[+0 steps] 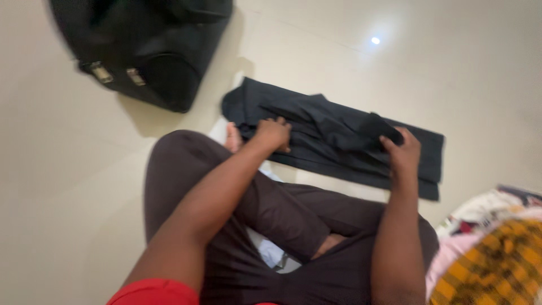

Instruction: The person folds a black shirt by hand while sitting on the floor, smoothing the garment, tucking in the sleeves, and folding the body into a rectangular shape.

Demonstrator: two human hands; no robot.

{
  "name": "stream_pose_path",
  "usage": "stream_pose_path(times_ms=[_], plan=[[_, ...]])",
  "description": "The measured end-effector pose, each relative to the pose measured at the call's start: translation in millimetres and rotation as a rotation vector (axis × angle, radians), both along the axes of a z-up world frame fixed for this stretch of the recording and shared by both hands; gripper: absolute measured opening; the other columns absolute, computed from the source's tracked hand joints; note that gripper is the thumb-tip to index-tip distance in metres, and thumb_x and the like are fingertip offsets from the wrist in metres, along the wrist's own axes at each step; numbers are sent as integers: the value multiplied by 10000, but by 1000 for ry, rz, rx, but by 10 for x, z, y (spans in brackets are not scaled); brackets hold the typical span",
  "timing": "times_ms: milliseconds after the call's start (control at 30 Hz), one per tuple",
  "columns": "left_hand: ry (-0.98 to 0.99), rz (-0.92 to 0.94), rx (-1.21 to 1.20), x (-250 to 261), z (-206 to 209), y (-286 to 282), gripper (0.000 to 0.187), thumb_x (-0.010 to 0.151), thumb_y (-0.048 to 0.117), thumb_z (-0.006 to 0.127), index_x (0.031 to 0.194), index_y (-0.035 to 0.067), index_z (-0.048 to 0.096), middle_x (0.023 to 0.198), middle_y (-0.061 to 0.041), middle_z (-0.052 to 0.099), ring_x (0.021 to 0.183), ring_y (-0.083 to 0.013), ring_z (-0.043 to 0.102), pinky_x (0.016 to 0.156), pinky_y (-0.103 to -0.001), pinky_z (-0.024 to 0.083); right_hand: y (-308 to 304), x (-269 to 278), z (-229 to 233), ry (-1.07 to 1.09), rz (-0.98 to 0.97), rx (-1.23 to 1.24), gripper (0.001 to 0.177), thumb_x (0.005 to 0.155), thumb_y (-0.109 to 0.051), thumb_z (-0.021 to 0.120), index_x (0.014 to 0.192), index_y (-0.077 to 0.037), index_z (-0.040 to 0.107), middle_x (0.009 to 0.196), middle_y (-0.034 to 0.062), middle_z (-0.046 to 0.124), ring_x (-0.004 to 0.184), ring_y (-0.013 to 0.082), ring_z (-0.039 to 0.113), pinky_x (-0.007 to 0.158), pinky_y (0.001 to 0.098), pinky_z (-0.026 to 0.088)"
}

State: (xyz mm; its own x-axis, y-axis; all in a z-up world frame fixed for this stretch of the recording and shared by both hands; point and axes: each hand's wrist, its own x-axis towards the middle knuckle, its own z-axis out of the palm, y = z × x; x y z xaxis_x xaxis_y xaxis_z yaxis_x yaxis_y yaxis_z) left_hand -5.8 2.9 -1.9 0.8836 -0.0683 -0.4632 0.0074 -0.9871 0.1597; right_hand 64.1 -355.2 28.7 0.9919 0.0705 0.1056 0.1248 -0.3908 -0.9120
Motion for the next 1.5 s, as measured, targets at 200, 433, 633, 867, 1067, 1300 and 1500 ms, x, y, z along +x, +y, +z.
stream_pose_path(times_ms=[200,433,633,867,1067,1300,1500], plan=[[-336,101,-43,58,43,-15,765,762,397,870,1354,52,528,1356,-196,564,1232,-404,578,933,-554,526,-416,-22,234,-77,-17,383,125,916,-40,734,1008,-70,655,1030,81,735,949,156,681,889,303,549],[-548,82,25,69,80,-65,953,721,343,874,1501,50,412,1387,-196,477,1269,-401,480,927,-578,494,-762,46,83,-50,82,-340,344,756,79,597,1039,-43,750,1043,124,759,1027,285,714,936,335,518],[-541,42,62,137,9,-97,924,742,351,848,1520,106,415,1430,-176,470,1315,-393,452,964,-622,413,-690,29,270,-56,59,30,523,659,221,406,929,-34,774,1094,93,778,1098,218,704,1014,315,495],[-560,56,41,201,26,-59,758,838,308,777,1500,93,477,1315,-195,548,1219,-392,519,944,-621,408,-660,-89,630,-341,81,181,214,829,132,650,928,-33,745,1151,66,735,1109,191,683,995,304,531],[-587,37,73,178,-5,-41,615,882,173,704,1462,65,529,1266,-177,589,1167,-374,576,929,-601,442,-817,-33,567,-298,40,33,314,768,162,571,925,-42,751,1150,82,738,1107,215,691,1007,321,524],[-562,24,62,183,-51,-8,455,803,165,713,1233,56,611,1210,-163,600,1161,-379,569,906,-588,455,-1110,53,320,-113,31,-191,474,679,140,442,955,-60,771,1054,107,754,1042,224,696,969,319,510],[-549,15,132,192,-208,86,347,831,117,692,1168,70,621,1256,-147,610,1223,-370,561,960,-601,460,-1085,0,405,179,52,-339,503,745,97,433,1023,-102,803,984,96,757,799,250,644,728,325,498]])
